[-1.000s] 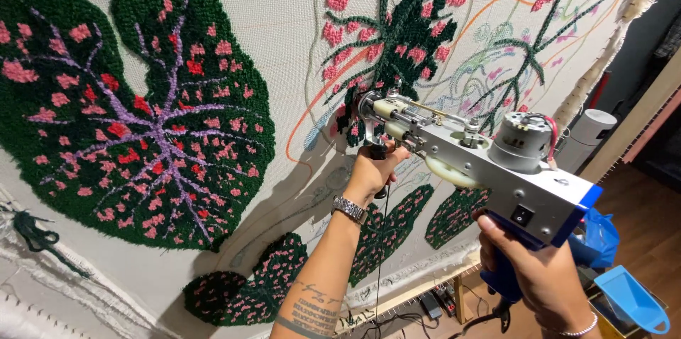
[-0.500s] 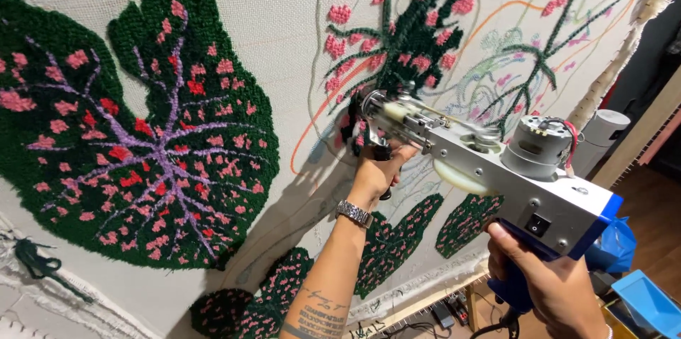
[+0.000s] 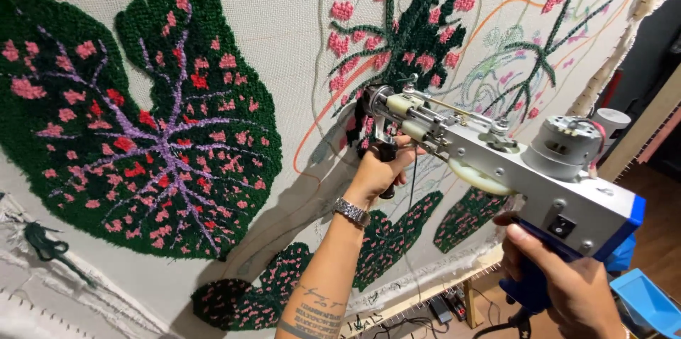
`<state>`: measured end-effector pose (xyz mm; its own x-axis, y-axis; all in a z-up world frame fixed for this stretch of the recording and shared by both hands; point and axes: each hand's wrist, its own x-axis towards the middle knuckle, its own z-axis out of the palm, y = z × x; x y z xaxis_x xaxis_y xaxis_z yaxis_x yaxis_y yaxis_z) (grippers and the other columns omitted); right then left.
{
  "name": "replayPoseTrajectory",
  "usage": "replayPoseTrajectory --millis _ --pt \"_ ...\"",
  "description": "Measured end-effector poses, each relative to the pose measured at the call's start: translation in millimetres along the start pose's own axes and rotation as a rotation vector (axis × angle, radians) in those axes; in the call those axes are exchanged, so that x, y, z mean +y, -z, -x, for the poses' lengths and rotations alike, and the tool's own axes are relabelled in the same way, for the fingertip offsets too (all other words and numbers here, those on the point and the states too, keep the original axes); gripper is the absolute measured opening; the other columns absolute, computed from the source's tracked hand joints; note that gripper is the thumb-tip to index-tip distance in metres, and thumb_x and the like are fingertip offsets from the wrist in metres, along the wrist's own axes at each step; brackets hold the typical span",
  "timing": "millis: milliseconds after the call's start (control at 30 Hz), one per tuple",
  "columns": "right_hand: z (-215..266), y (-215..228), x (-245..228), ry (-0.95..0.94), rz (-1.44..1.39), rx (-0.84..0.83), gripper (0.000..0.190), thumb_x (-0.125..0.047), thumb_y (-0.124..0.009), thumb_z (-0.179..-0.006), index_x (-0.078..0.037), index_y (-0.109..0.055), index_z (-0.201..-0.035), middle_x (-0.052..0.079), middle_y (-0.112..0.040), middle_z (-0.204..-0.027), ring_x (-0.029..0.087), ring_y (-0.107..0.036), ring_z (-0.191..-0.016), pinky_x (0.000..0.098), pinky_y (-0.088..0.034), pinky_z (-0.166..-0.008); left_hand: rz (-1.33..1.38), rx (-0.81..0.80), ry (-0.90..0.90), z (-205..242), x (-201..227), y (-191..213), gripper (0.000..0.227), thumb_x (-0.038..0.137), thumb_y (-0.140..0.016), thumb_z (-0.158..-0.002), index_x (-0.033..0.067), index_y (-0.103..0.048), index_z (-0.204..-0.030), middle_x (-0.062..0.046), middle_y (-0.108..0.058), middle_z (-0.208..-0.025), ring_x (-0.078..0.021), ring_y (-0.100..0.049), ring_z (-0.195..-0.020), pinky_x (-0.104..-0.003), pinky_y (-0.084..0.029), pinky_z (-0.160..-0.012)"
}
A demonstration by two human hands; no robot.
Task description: Using a tufting gun to apply yarn to a backing cloth to create a rug.
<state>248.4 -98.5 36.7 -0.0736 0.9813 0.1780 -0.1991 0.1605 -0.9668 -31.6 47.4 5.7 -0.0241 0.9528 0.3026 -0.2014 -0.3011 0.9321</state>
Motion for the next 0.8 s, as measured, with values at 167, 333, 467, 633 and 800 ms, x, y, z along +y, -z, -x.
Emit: replayPoseTrajectory --millis 167,333,467,633,800 --pt "9 36 -4 -0.014 -0.008 0.035 0.029 -0.012 -0.068 -0.098 0.011 -0.06 -0.115 0.011 -0.053 -0.073 0.023 -0.051 -0.06 0.0393 -0.042 -0.051 0.069 -0.19 0.057 19 10 -11 0.044 0.019 -0.072 -0.091 0.0042 -0.064 -0.131 -0.002 -0.078 -0.109 -0.0066 -0.058 -0.059 -0.024 -0.05 -0.054" --pt "23 54 -9 -0.066 -0.029 0.093 0.035 -0.014 -0.064 -0.099 0.008 -0.061 -0.126 0.012 -0.047 -0.071 0.025 -0.048 -0.061 0.0401 -0.038 -0.054 0.063 -0.278 0.021 30 14 -29 0.029 0.025 -0.076 -0.094 -0.0014 -0.075 -0.107 -0.008 -0.079 -0.099 -0.0099 -0.062 -0.062 -0.026 -0.052 -0.058" --pt "26 61 -6 -0.022 -0.098 0.102 0.031 -0.011 -0.063 -0.097 0.003 -0.054 -0.123 0.011 -0.047 -0.073 0.023 -0.045 -0.061 0.0416 -0.038 -0.053 -0.046 -0.281 0.0 39 28 -37 0.026 0.028 -0.075 -0.091 0.0029 -0.078 -0.097 -0.006 -0.079 -0.091 -0.009 -0.065 -0.061 -0.025 -0.052 -0.058" --pt "26 66 -1 -0.023 -0.087 0.08 0.029 -0.01 -0.063 -0.098 0.005 -0.05 -0.12 0.011 -0.045 -0.071 0.024 -0.044 -0.058 0.0433 -0.037 -0.051 -0.325 -0.212 0.134 52 38 -37 0.03 0.034 -0.078 -0.086 0.0042 -0.079 -0.088 -0.001 -0.069 -0.066 -0.0066 -0.053 -0.054 -0.025 -0.04 -0.05" --pt "24 57 -2 -0.033 -0.055 0.034 0.029 -0.011 -0.065 -0.098 0.009 -0.056 -0.117 0.011 -0.048 -0.069 0.023 -0.046 -0.057 0.0411 -0.038 -0.05 -0.266 -0.213 0.088 47 8 -28 0.031 0.033 -0.079 -0.086 0.0029 -0.078 -0.09 0.0 -0.071 -0.069 -0.0067 -0.058 -0.058 -0.025 -0.044 -0.054"
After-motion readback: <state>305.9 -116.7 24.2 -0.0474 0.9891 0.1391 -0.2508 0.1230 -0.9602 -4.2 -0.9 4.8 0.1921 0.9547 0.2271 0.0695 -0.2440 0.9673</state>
